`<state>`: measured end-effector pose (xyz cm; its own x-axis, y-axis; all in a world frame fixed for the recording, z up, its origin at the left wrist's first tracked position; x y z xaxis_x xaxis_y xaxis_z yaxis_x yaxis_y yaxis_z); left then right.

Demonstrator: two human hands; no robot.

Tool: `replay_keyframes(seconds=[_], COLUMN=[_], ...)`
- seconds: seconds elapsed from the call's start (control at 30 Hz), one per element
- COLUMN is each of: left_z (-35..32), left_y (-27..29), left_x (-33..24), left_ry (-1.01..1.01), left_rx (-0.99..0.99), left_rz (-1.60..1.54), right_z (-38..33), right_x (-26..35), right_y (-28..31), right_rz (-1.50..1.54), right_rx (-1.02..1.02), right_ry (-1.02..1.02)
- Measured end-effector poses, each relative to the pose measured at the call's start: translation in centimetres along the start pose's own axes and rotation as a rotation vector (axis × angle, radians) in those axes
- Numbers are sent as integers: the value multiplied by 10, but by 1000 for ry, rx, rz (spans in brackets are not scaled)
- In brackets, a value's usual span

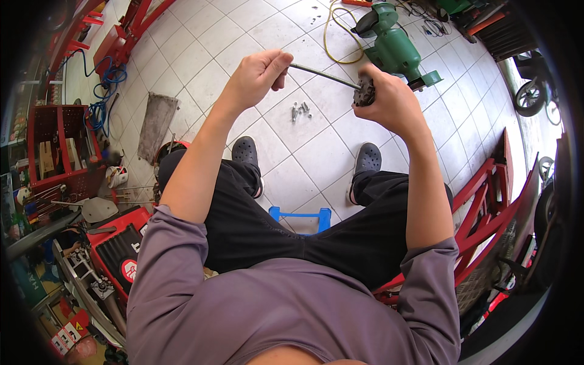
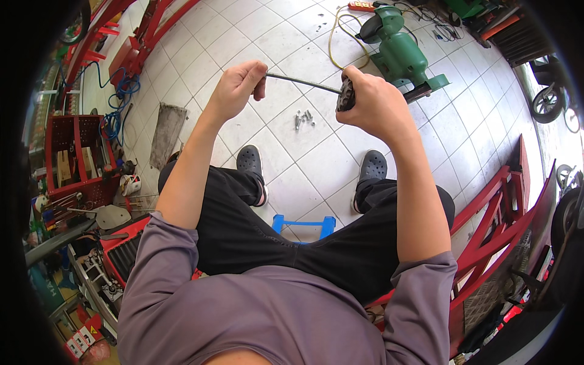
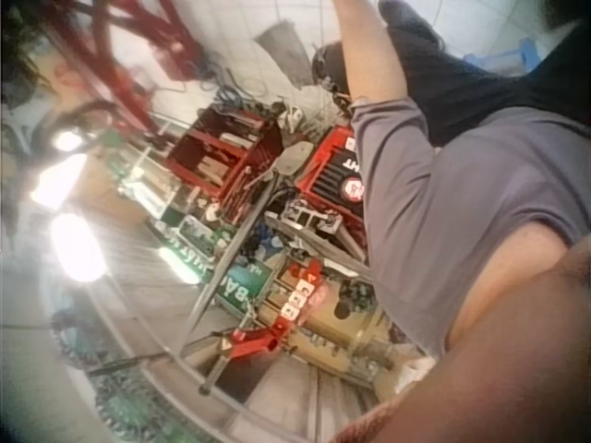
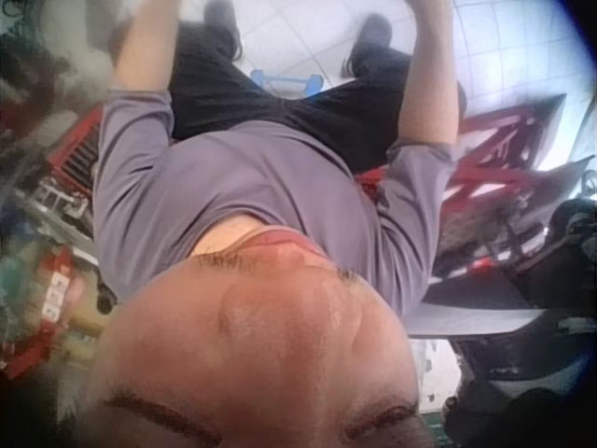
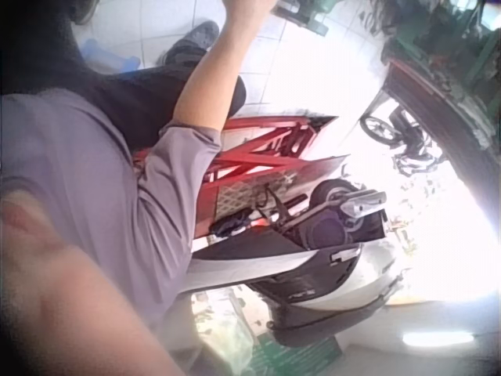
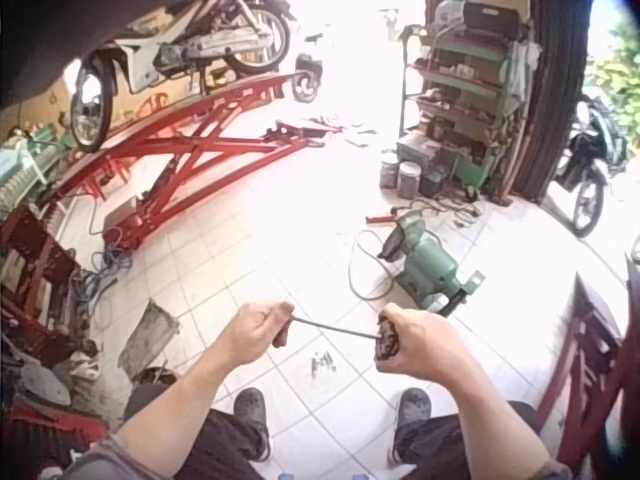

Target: The person removes a long bolt and small metal components from a cylindrical engine assembly using their hands.

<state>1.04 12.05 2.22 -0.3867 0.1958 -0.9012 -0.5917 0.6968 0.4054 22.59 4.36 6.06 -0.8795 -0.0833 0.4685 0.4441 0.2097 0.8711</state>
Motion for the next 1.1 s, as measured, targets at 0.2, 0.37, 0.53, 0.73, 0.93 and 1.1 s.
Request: replay_keyframes(seconds=[0.2,0.37,0.53,0.73,0.93,1.1], left_z=[-5,-6,-2,-5,-7,-4], left_y=[-1,0,5,8,3,11], left_x=[-18,-27,-9,-7,-25,-6], left_ry=[-196,-272,-140,-148,-365,-161], left_rx=[-197,-177,-144,-185,-269,-129], left_rz=[-114,-203,-58,-152,-78,-50], right_z=[-1,0,0,0,-2,0], right_x=[-4,-5,3,-1,-7,-2], right_y=[2,1,-3,0,5,2], right_rz=[-18,33,55,-3,-33,12], right_rx=[-40,-37,-32,-44,-64,-27], right_ry=[-4,16,76,12,-45,-6])
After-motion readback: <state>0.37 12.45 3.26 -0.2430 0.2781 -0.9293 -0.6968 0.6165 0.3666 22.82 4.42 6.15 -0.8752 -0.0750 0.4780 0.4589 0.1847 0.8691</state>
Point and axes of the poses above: each hand's wrist, its own z-axis towards the middle knuckle, its own y-axis out of the back of the hand, x = y × z, the point moved 8 cm from there along z, towards the middle knuckle, and after that the axes turned 7 degrees about x, right-handed, at the moved point
